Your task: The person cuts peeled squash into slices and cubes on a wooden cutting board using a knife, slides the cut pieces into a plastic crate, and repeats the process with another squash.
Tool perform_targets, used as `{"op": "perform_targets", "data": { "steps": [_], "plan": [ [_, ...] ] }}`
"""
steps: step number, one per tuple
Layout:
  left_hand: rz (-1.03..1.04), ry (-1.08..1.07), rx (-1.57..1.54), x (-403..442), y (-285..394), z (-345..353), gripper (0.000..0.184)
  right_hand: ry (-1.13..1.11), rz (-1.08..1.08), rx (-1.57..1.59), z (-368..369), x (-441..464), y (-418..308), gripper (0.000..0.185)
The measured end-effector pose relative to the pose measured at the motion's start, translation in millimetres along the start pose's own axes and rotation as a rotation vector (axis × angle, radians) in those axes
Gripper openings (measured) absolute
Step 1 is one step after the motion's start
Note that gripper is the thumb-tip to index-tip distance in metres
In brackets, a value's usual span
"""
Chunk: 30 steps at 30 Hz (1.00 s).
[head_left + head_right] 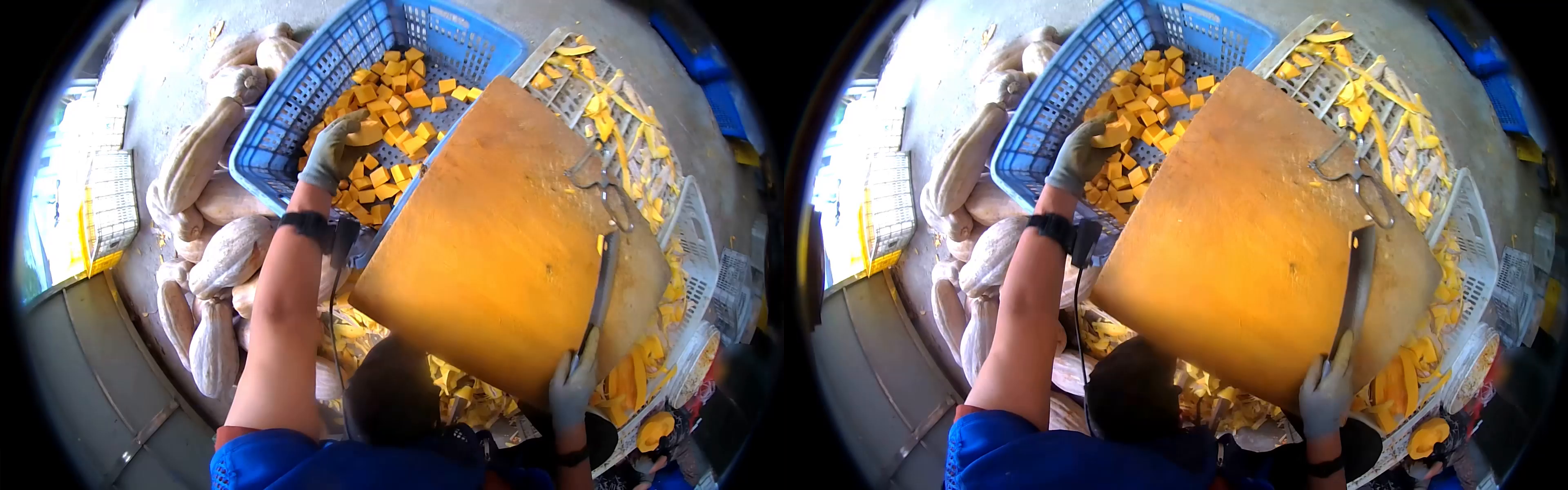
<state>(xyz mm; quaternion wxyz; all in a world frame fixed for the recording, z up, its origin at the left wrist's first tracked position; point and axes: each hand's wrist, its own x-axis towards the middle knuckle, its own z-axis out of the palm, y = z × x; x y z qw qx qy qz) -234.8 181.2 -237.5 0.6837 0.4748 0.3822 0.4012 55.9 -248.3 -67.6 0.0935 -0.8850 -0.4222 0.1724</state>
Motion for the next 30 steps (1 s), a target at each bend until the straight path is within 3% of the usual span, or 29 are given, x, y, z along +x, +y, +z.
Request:
{"op": "perform_targets", "data": {
  "steps": [1,3,5,8,11,12,13,15,18,22,25,28,30],
  "plan": [
    [-0.277,0.018,-0.525,-14,28,19,0.035,-0.028,0.051,0.005,-4,1,-5,0.059],
    [-0.156,-0.114,-0.538,-46,68,55,0.043,0.11,-0.121,-0.014,0,1,2,0.059],
    [-0.12,-0.201,-0.453,-83,98,93,0.05,0.173,-0.194,-0.048,6,0,9,0.06],
    [0.025,-0.183,-0.077,-131,96,142,0.062,0.199,-0.192,-0.098,9,-2,14,0.06],
    [-0.012,-0.228,0.108,-181,77,181,0.055,0.26,-0.226,-0.074,21,-2,27,0.058],
    [0.144,-0.183,0.082,-192,52,192,0.053,0.26,-0.224,-0.048,17,-5,27,0.056],
    [0.382,-0.206,0.543,-196,42,188,0.055,0.259,-0.223,-0.019,14,-8,25,0.055],
    [0.552,-0.189,0.787,-206,39,195,0.058,0.318,-0.26,0.073,10,-20,12,0.053],
    [0.636,-0.301,0.939,-198,34,184,0.059,0.374,-0.322,0.232,-7,-39,-18,0.048],
    [0.403,-0.277,0.933,-205,58,189,0.067,0.235,-0.232,0.458,-4,-54,-37,0.042],
    [0.359,-0.186,1.032,-216,64,203,0.076,0.242,-0.258,0.402,-9,-59,-49,0.04],
    [0.354,-0.184,1.192,-221,67,218,0.082,0.081,-0.163,0.45,-14,-59,-60,0.039],
    [0.38,-0.152,1.235,-219,61,220,0.079,0.096,-0.198,0.44,-10,-58,-62,0.039]
  ]
}}
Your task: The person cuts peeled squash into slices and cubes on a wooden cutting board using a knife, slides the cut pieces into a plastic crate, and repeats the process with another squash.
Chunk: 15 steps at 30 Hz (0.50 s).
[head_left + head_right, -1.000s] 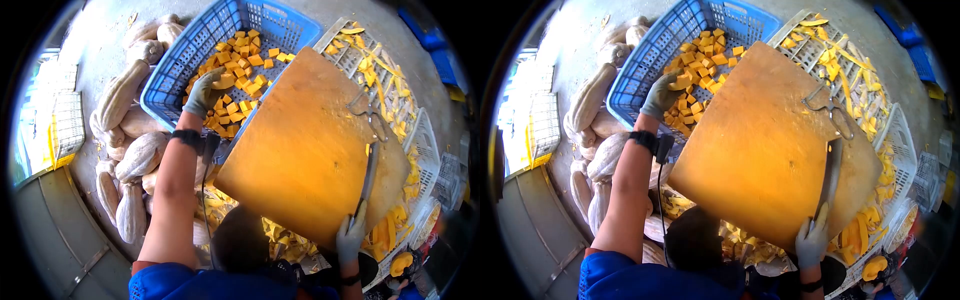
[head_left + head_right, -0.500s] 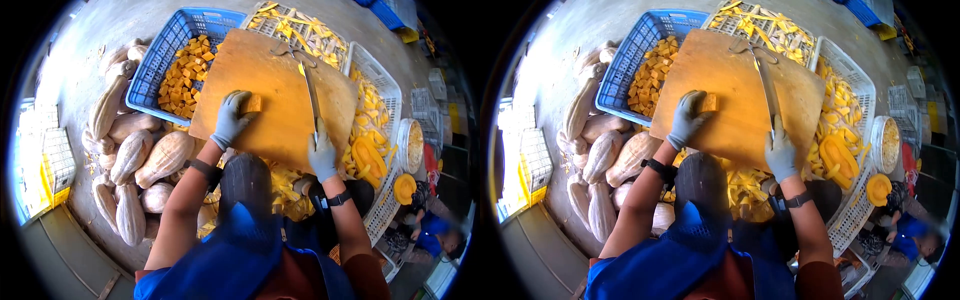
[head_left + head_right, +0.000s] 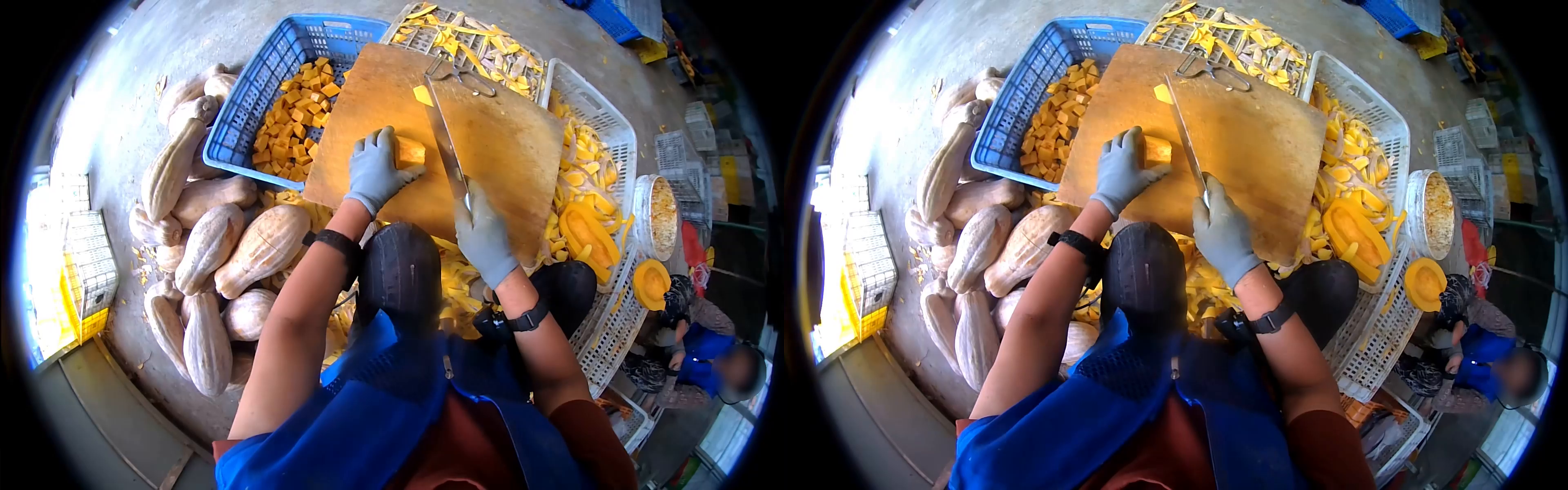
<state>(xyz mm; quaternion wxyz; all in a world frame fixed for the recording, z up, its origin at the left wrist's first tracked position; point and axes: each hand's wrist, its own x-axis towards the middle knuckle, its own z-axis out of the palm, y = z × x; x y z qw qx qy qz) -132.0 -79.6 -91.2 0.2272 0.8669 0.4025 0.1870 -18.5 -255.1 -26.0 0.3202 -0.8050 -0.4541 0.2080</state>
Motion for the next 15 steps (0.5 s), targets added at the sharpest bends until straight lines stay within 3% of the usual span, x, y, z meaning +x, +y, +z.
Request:
{"op": "perform_targets", "data": {
  "steps": [4,7,10,13,15],
  "plan": [
    [0.02,-0.028,0.046,1,0,4,0.074,-0.016,-0.054,-0.002,-1,-1,-7,0.039],
    [0.076,0.042,0.048,-2,-18,18,0.079,0.01,-0.075,-0.009,-1,-3,-12,0.038],
    [-0.031,0.148,0.079,-13,4,11,0.086,-0.007,-0.106,-0.027,-1,1,-7,0.038],
    [-0.033,0.089,0.119,-6,24,9,0.094,0.024,-0.097,0.015,-4,10,-2,0.037],
    [-0.029,0.099,0.139,1,27,13,0.078,-0.001,-0.056,0.016,-11,12,-9,0.036]
  ]
}}
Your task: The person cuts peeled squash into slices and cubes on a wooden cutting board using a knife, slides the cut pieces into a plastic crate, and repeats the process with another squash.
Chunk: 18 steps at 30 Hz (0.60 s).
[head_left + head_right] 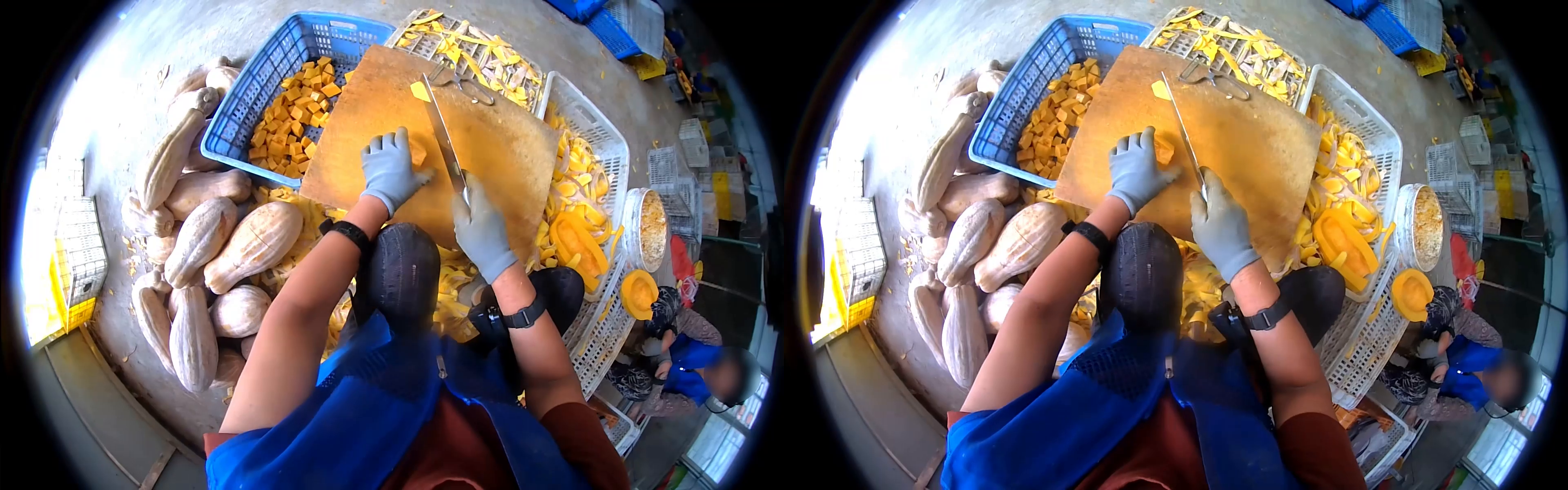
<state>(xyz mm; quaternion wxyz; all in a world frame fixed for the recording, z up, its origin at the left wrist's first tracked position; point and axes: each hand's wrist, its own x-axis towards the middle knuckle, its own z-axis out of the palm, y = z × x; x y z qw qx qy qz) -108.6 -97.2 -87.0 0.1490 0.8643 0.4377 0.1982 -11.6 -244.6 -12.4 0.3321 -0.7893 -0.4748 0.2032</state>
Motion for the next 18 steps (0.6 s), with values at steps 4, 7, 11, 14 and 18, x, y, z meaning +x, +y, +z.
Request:
{"op": "perform_targets", "data": {
  "steps": [4,7,11,14,18],
  "plan": [
    [0.092,-0.005,-0.145,3,-24,10,0.061,0.017,-0.05,-0.049,-2,-2,-1,0.035],
    [0.09,0.008,-0.237,-7,-30,4,0.063,-0.022,-0.047,-0.017,3,-6,-1,0.036],
    [0.044,0.03,-0.249,-14,-38,5,0.058,-0.078,-0.039,-0.041,9,-6,-11,0.035],
    [0.039,0.022,-0.254,-13,-40,5,0.053,-0.106,-0.083,-0.101,12,-1,-12,0.033],
    [0.056,0.04,-0.239,-12,-38,3,0.049,-0.161,-0.095,-0.191,16,8,-6,0.03]
  ]
}}
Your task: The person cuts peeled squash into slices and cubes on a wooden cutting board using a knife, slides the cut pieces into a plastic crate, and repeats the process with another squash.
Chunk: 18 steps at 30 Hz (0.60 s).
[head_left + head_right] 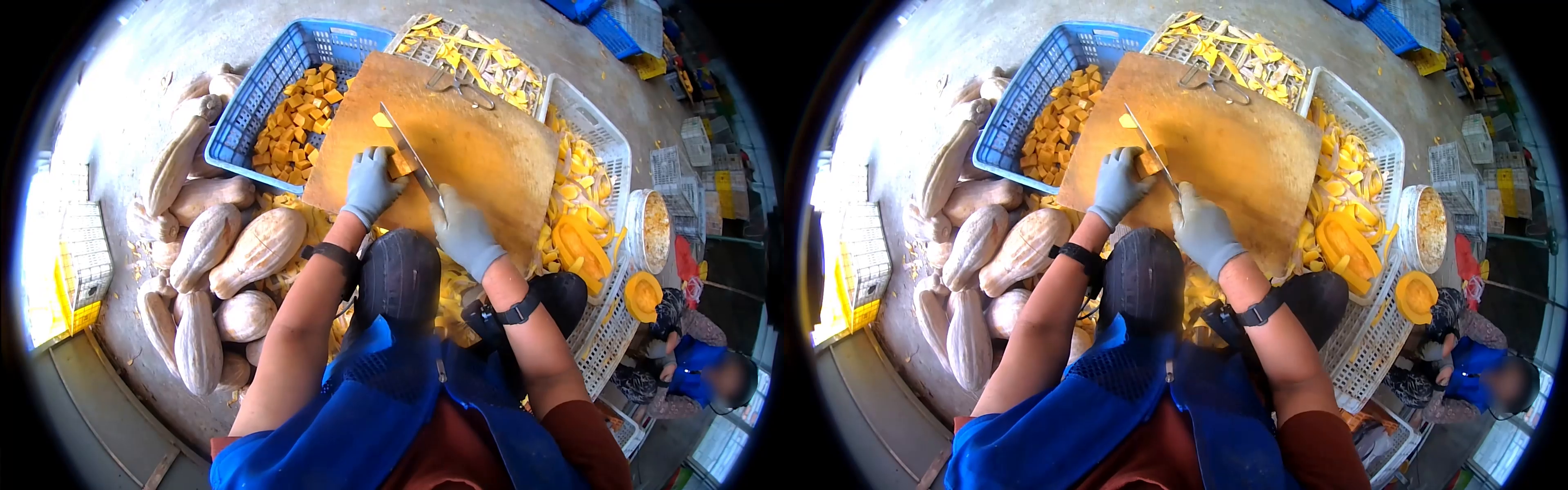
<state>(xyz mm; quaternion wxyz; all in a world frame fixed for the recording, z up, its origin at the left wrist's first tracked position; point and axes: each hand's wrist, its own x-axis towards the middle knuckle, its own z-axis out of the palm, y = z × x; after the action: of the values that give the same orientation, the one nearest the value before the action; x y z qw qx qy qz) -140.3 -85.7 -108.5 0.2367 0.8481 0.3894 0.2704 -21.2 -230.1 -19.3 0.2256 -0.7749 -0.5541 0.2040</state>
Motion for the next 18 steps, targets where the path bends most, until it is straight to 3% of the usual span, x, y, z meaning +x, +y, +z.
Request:
{"op": "perform_targets", "data": {
  "steps": [7,11,13,14,15,18],
  "plan": [
    [0.018,0.021,0.006,0,-5,3,0.045,-0.252,0.108,-0.142,11,30,-8,0.027],
    [0.027,0.04,0.025,-1,-13,0,0.047,-0.105,0.05,0.022,34,26,12,0.025],
    [-0.107,0.148,-0.169,6,-27,0,0.046,0.023,-0.097,0.114,37,17,25,0.023],
    [-0.177,0.2,-0.264,5,-37,1,0.046,-0.023,-0.022,0.269,29,14,18,0.022],
    [-0.379,0.201,-0.545,10,-45,0,0.049,-0.067,0.05,0.424,16,14,6,0.02],
    [-0.603,0.332,-1.287,23,-24,-45,0.056,-0.238,0.22,0.747,-9,27,-10,0.016]
  ]
}}
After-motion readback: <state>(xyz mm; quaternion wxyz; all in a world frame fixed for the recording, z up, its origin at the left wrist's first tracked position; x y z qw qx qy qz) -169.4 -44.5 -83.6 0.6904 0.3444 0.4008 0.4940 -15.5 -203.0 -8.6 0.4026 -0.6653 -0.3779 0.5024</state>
